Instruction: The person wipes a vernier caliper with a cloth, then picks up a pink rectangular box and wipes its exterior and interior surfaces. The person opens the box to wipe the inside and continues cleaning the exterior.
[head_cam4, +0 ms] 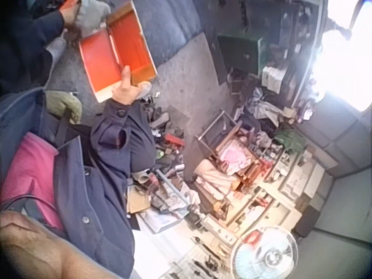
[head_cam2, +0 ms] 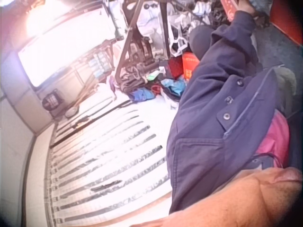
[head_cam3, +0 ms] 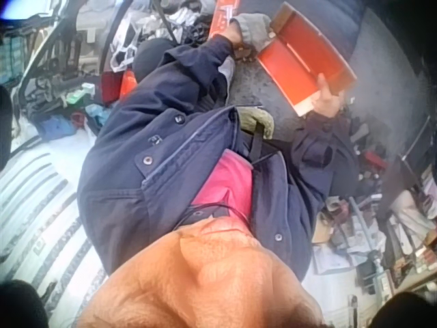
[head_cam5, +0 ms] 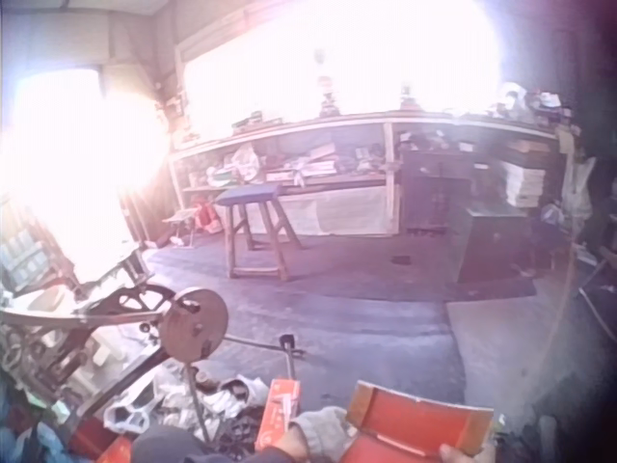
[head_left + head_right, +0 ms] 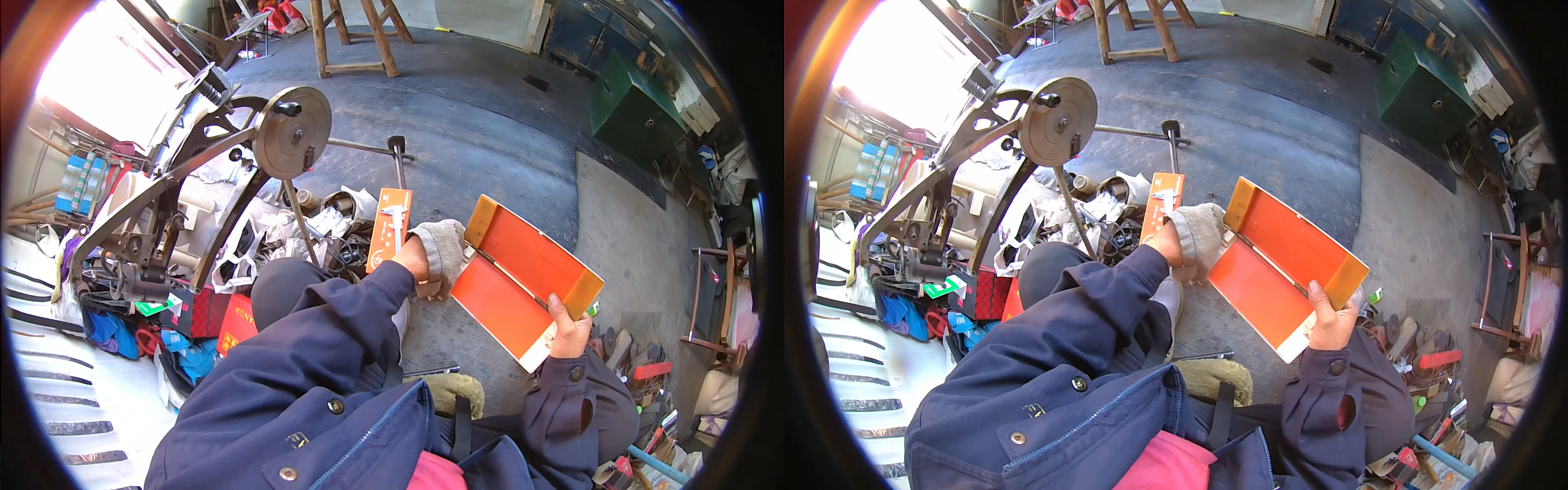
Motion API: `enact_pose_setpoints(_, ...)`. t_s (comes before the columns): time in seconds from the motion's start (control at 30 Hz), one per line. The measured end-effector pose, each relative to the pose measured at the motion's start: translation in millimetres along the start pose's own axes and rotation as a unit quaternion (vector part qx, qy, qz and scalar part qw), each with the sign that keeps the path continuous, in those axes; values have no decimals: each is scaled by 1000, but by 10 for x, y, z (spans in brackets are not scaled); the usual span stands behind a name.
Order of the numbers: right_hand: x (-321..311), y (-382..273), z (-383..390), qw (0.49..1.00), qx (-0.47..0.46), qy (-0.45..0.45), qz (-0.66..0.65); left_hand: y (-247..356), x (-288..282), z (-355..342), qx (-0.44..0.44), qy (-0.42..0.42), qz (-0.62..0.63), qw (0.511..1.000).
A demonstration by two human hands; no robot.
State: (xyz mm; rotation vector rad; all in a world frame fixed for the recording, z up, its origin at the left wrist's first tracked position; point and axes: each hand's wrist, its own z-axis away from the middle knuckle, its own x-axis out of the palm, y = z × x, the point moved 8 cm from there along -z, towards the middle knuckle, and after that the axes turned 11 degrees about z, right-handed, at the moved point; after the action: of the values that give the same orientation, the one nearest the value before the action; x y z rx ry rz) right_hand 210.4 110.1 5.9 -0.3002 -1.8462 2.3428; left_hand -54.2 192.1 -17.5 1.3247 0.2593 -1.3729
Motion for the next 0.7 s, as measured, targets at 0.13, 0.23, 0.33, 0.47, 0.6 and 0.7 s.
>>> enact_pose_setpoints(0.13, 9, -77, -6, 999, -18, -34, -5, -7, -180, 74, 95, 204, 75, 971)
enact_pose_setpoints(0.23, 39, -129, 25, 998, -36, -43, 18, -22, -145, 63, 95, 218, 56, 970)
enact_pose_setpoints(0.33, 89, -169, 76, 997, -64, -28, 21, 8, -101, 36, 83, 199, -36, 976)
enact_pose_setpoints(0.47, 106, -190, 90, 997, -65, -22, 21, 50, -25, -14, 71, 138, -144, 977)
enact_pose_setpoints(0.6, 73, -146, 71, 999, -37, -15, 18, 77, -19, -32, 55, 119, -157, 979)
enact_pose_setpoints(0.7, 69, -73, 63, 1000, -11, -25, -8, 198, 19, -22, 119, 102, -224, 962)
